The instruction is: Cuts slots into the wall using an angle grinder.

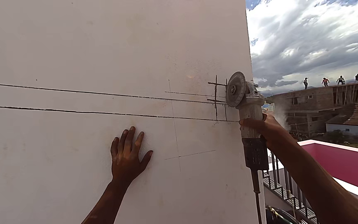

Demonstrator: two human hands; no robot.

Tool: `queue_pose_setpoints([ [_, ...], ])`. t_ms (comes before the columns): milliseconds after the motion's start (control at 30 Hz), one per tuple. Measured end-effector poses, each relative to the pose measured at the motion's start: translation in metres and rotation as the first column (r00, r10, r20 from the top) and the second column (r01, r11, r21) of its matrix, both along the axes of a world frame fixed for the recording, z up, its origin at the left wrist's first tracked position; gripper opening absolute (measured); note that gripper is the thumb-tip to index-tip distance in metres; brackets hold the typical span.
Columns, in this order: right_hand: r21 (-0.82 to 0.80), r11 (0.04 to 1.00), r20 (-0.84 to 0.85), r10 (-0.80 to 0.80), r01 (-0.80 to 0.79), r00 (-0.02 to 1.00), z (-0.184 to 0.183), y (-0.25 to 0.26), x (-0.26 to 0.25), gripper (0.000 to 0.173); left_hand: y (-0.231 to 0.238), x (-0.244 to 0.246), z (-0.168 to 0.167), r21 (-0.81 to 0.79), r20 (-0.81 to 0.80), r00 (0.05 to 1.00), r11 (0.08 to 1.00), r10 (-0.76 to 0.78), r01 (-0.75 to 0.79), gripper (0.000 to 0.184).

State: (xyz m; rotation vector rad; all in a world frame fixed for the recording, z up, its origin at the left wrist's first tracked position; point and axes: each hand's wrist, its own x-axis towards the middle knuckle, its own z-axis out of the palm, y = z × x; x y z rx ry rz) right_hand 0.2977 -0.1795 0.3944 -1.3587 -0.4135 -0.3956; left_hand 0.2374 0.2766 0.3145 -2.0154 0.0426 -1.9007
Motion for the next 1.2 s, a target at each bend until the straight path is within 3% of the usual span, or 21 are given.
queue_pose_setpoints([
  [500,-0.017,1.000,-0.054,0.012,-0.013,0.998,-0.022,0.002,-0.005,0.041,0.000,0.000,-0.001,-0.001,-0.002,1.000,1.000,-0.008,0.008,0.078],
  [700,0.055,0.998,-0.012,-0.036,0.037,0.999,-0.028,-0.012,-0.009,0.049,0.001,0.001,-0.001,0.000,-0.002,1.000,1.000,-0.010,0.010,0.078],
  [1200,-0.037,0.999,-0.054,-0.020,0.018,0.998,-0.023,-0.019,0.001,0.046,0.001,0.000,-0.001,0.003,-0.006,1.000,1.000,-0.015,0.015,0.079],
])
